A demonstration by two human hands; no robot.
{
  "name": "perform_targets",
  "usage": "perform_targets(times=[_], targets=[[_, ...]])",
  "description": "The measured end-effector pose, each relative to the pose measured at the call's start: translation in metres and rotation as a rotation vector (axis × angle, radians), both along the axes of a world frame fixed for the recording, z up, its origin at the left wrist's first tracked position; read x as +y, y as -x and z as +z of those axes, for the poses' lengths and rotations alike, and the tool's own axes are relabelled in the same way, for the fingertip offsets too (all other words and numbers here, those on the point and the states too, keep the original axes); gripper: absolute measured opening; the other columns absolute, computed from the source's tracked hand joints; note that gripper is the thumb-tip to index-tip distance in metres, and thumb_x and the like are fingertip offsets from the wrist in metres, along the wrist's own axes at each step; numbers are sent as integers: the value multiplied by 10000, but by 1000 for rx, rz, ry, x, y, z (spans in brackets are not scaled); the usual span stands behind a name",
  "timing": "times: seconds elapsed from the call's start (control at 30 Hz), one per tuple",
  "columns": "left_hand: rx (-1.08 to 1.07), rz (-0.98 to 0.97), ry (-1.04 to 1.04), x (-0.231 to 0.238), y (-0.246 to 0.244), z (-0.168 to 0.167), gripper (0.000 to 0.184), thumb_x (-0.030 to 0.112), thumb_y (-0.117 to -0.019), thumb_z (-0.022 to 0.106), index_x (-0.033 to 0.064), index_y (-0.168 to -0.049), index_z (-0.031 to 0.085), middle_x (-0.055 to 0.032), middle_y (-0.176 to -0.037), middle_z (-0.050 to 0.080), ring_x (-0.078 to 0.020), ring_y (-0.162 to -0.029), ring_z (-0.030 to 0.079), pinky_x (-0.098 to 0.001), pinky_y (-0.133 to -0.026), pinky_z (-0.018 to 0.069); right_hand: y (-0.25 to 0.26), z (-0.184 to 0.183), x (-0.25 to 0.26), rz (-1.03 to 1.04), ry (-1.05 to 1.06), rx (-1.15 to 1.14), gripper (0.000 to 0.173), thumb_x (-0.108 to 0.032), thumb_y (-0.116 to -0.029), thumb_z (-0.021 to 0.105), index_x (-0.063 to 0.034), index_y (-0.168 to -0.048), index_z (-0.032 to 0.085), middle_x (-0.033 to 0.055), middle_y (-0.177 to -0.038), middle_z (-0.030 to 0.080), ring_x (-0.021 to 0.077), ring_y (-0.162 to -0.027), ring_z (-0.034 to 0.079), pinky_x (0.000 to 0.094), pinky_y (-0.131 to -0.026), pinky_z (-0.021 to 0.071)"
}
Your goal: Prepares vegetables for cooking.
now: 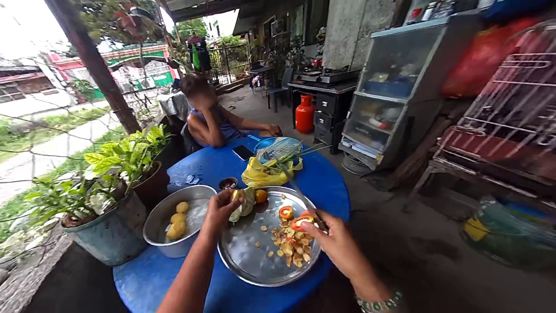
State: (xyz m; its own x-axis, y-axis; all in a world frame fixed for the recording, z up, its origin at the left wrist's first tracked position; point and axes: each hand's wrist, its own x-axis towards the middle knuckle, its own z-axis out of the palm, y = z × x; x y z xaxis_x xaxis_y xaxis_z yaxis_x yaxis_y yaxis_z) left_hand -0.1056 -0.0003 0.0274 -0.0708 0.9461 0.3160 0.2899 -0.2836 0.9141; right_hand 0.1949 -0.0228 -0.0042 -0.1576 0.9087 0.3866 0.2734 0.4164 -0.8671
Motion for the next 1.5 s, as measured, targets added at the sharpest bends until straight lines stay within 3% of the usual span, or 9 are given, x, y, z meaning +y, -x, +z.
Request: perform_targets(times=[0.13, 0.2, 0.27, 0.37, 0.5, 0.8, 1.03, 1.33, 1.5], targets=[[-203, -178, 82, 4, -58, -10, 194, 74, -1035, 521, -43, -1189, 544, -55, -892, 661, -103, -730, 647, -250, -661, 561, 8, 3, -6, -78, -179, -229, 321, -270, -990, 636, -49, -1210, 714, 107, -982, 756, 231, -865, 736, 456, -788, 602], [-198, -198, 57, 4, -73, -18, 195, 76, -1046, 498, -32, -1205, 527, -26, -853, 635, -69, -666, 600, -219, -623, 526, 13, 3, -11, -241, -365, -404, 266, -167, -949, 682, -45, -1180, 734, 140, -905, 746, 303, -775, 741, 501, -680, 606], [-105, -173, -25, 2, -80, -27, 236, 111, -1054, 475, -37, -1225, 543, -1, -838, 612, -46, -675, 579, -211, -649, 513, 15, 1, -15, -393, -503, -573, 311, -52, -850, 733, -72, -1160, 750, 141, -835, 714, 304, -672, 716, 451, -551, 579], [66, -113, -169, -7, -83, -34, 297, 126, -1053, 454, -69, -1248, 563, -46, -912, 641, -59, -758, 614, -241, -747, 546, 12, -4, -15, -479, -577, -694, 333, 4, -827, 717, -86, -1145, 756, 143, -827, 683, 295, -631, 686, 415, -494, 541], [185, -43, -267, -15, -85, -33, 298, 131, -1061, 452, -71, -1236, 582, -58, -891, 644, -65, -764, 619, -237, -769, 547, 11, -11, -13, -505, -593, -718, 297, 16, -871, 653, -99, -1123, 760, 140, -828, 682, 293, -638, 686, 405, -507, 542], [222, 76, -317, -16, -85, -36, 318, 92, -1034, 468, -93, -1264, 587, -178, -1132, 666, -149, -962, 661, -310, -895, 543, 11, -12, -16, -502, -596, -734, 313, 22, -851, 665, -110, -1116, 767, 126, -820, 681, 279, -634, 683, 390, -504, 538], [233, 97, -378, -16, -88, -37, 313, 85, -1032, 482, -104, -1258, 587, -178, -1136, 672, -142, -1001, 665, -288, -927, 536, 11, -12, -16, -508, -575, -736, 292, 24, -846, 671, -111, -1087, 766, 129, -820, 677, 281, -622, 680, 394, -488, 530], [346, 210, -471, -23, -101, -37, 284, -12, -991, 499, -138, -1226, 595, -253, -1162, 672, -259, -1079, 682, -340, -982, 527, 12, -11, -14, -555, -556, -750, 312, 37, -858, 651, -113, -1106, 764, 148, -860, 675, 296, -613, 673, 400, -482, 525], [422, 196, -446, -29, -111, -36, 257, -12, -979, 530, -110, -1192, 634, -227, -1111, 702, -284, -1051, 702, -380, -970, 545, 15, -9, -14, -555, -531, -748, 308, 27, -866, 663, -111, -1123, 762, 169, -887, 679, 312, -617, 676, 415, -485, 534]])
